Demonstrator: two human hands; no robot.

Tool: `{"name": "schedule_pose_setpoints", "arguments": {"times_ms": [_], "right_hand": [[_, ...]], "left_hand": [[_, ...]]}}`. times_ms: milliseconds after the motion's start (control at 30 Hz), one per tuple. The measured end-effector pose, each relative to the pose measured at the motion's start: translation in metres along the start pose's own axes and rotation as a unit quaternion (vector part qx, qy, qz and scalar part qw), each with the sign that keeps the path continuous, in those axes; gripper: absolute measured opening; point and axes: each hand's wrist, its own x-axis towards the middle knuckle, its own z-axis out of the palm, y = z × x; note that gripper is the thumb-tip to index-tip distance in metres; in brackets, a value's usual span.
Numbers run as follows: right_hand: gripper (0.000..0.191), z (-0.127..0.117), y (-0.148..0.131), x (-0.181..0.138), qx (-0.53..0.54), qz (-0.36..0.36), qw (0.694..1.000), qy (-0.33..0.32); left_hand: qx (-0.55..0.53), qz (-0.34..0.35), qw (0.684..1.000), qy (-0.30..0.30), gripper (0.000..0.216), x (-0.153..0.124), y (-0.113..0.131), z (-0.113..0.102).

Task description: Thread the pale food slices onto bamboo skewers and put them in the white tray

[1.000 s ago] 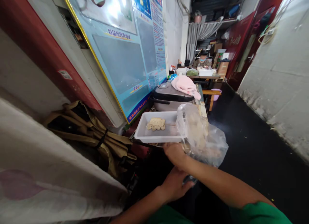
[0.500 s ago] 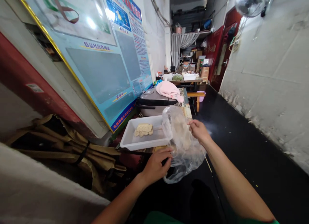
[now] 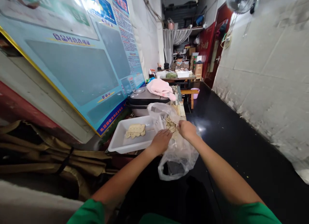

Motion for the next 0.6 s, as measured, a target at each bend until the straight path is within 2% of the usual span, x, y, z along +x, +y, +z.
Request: {"name": "schedule_pose_setpoints", "arguments": {"times_ms": [67, 100, 167, 233, 400, 500, 600], "right_hand": [[0.02, -0.016, 0.012, 0.001, -0.036, -0.002, 0.999, 0.023], [0.021, -0.023, 0.016, 0.002, -0.052, -0.002, 0.998, 0.037], [0.024, -0.035, 0.021, 0.001, -0.082, -0.002, 0.994, 0.066], [0.026, -0.042, 0.025, 0.0, -0.106, -0.007, 0.99, 0.09], [0.026, -0.049, 0.035, -0.002, -0.147, -0.03, 0.981, 0.122], [0.025, -0.051, 0.051, -0.006, -0.167, -0.041, 0.977, 0.127], [0.026, -0.051, 0.073, -0.009, -0.178, -0.048, 0.974, 0.134]], "left_hand": [[0.003, 0.039, 0.999, -0.031, 0.035, 0.011, -0.004, 0.004], [0.002, 0.036, 0.997, -0.066, 0.032, 0.016, -0.005, 0.006], [-0.005, -0.003, 0.989, -0.144, 0.022, 0.028, -0.005, 0.008], [-0.018, -0.039, 0.98, -0.192, 0.017, 0.043, -0.004, 0.008], [-0.057, -0.1, 0.978, -0.172, 0.022, 0.09, -0.008, 0.006], [-0.083, -0.149, 0.971, -0.168, 0.024, 0.113, -0.013, 0.017], [-0.111, -0.19, 0.959, -0.18, 0.019, 0.123, -0.014, 0.034]]}}
